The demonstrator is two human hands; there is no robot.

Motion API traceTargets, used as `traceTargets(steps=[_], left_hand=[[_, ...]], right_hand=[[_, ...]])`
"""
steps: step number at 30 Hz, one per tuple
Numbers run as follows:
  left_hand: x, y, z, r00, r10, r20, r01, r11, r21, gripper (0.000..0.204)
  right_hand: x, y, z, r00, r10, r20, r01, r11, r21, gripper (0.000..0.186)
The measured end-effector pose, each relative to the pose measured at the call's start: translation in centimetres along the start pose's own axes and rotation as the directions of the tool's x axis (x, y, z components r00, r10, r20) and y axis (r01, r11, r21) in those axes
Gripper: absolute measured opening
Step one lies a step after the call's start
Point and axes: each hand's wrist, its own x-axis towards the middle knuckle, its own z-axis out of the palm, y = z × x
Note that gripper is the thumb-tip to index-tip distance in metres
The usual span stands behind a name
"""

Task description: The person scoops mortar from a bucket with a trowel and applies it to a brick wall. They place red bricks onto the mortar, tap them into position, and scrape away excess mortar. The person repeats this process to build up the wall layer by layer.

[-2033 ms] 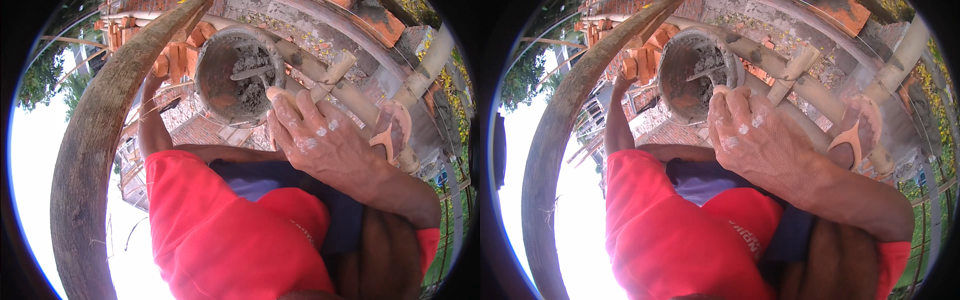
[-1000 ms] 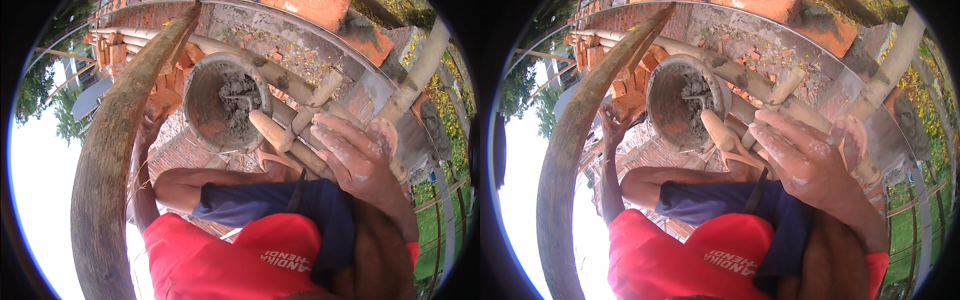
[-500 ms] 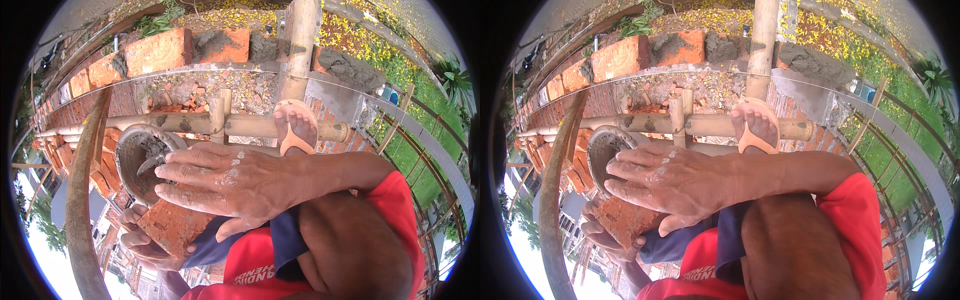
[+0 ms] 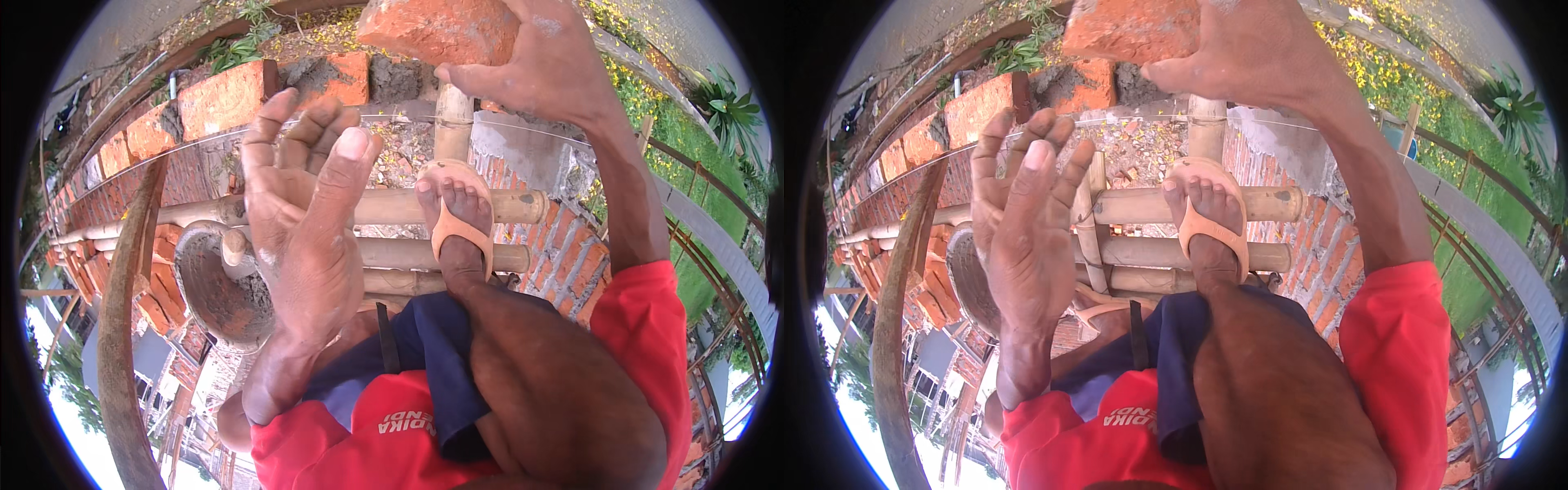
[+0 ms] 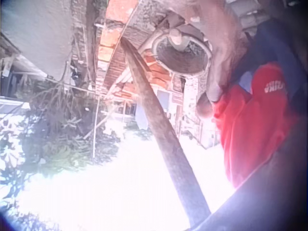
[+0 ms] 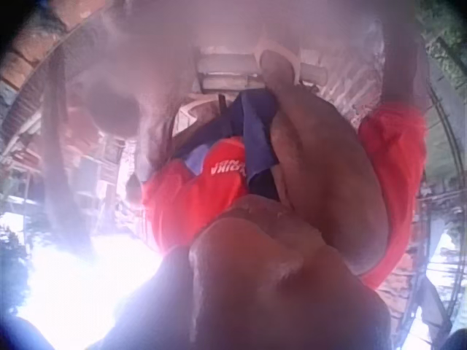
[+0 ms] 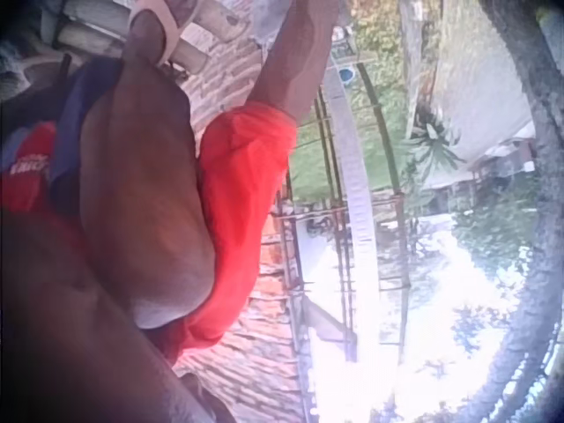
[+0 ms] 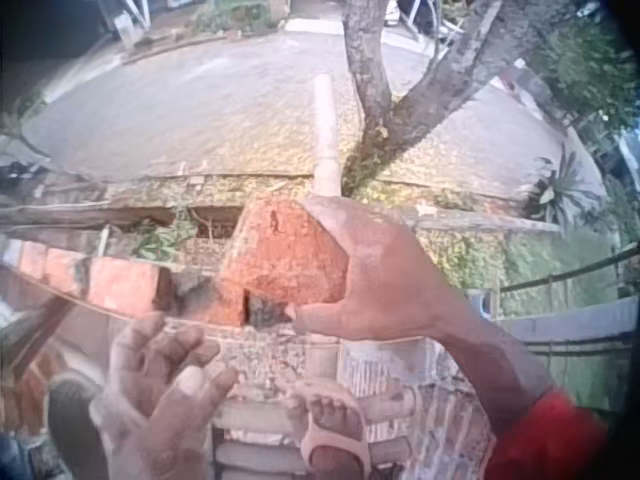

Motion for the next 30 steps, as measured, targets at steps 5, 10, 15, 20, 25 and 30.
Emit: traceTargets(steps=[5, 10, 15, 20, 25, 30], left_hand=[[-1.2, -7.4, 1.7, 0.826, -0.550, -0.127, 0.516, 0.826, -0.227, 0.064], [-2.1, -11.2, 1.8, 0.975, -0.192, -0.114, 0.170, 0.969, -0.181, 0.097], [-5.1, -7.1, -0.3, 0.994, 0.081, -0.080, -0.104, 0.932, -0.348, 0.131], [-11.8, -2.2, -7.2, 0.919, 0.098, -0.381, -0.229, 0.921, -0.315, 0.107], [-17.5, 2.5, -16.3, 0.846, 0.306, -0.436, -0.441, 0.862, -0.251, 0.090], [-22.6, 9.0, -24.1, 0.687, 0.230, -0.689, -0.359, 0.932, -0.046, 0.073]], right_hand=[[-0.7, 5.7, 2.2, 0.997, 0.046, 0.065, -0.034, 0.984, -0.175, 0.075], [-3.2, 0.8, 1.2, 0.993, 0.122, 0.010, -0.121, 0.992, -0.032, 0.089], [-2.7, -9.0, 1.5, 0.942, -0.267, 0.202, 0.103, 0.807, 0.582, 0.086], [0.5, -14.5, 6.6, 0.700, -0.682, 0.215, 0.382, 0.610, 0.694, 0.079], [3.0, -23.7, 15.6, 0.600, -0.758, 0.254, 0.787, 0.616, -0.020, 0.027], [2.9, -25.6, 17.7, 0.419, -0.692, 0.588, 0.856, 0.517, -0.002, 0.019]])
